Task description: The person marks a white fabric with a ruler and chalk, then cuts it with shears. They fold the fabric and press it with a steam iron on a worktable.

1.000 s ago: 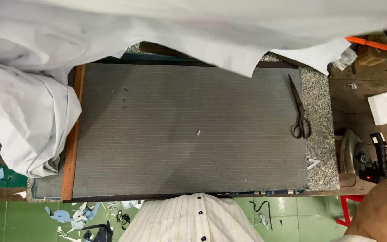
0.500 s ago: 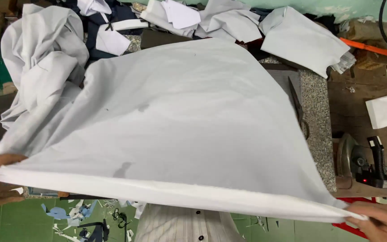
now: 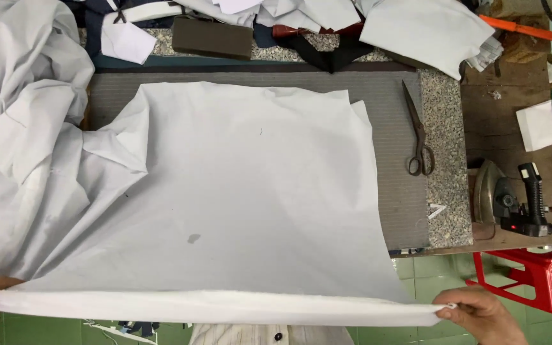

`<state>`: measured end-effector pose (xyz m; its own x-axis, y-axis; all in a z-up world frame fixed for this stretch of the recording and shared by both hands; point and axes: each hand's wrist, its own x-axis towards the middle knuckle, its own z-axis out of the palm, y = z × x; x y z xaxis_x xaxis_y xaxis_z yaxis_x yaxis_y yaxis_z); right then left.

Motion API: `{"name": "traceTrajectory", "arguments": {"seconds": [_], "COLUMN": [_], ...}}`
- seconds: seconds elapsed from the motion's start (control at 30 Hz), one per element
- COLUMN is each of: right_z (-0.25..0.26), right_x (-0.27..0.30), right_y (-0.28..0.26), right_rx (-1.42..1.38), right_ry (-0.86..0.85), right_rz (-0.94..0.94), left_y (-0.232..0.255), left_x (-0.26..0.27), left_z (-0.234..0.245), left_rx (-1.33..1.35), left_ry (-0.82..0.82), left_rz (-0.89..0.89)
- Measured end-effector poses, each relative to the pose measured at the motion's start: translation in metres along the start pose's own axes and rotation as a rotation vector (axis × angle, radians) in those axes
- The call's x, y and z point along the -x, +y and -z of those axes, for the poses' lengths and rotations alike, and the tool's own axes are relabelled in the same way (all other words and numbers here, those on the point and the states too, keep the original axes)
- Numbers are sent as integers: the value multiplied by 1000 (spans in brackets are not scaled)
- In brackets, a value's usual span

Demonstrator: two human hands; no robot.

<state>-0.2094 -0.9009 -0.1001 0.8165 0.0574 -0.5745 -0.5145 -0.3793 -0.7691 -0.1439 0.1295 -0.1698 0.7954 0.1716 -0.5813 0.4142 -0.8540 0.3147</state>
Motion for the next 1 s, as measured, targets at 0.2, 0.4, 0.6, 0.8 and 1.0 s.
{"name": "traceTrajectory", "arguments": {"seconds": [0.2, 0.4, 0.6, 0.8, 1.0], "right_z": [-40, -50, -52, -10, 52], "right_x": [-53, -58, -71, -108, -222], "right_y": [-61, -80, -87, -116, -270], "right_rx": [-35, -30, -10, 213, 414], "right_ry": [-30, 22, 13, 88, 473], "right_rz": [-274, -367, -437, -182, 698], "left_y": [129, 159, 173, 235, 160], "left_x": [-16, -22, -24, -34, -269], "left_z": [-7, -26, -19, 46, 152], "left_rx": [-728, -708, -642, -474, -169], "left_ry": [-259, -457, -483, -369, 399], "left_rz": [212, 270, 321, 320, -501]}}
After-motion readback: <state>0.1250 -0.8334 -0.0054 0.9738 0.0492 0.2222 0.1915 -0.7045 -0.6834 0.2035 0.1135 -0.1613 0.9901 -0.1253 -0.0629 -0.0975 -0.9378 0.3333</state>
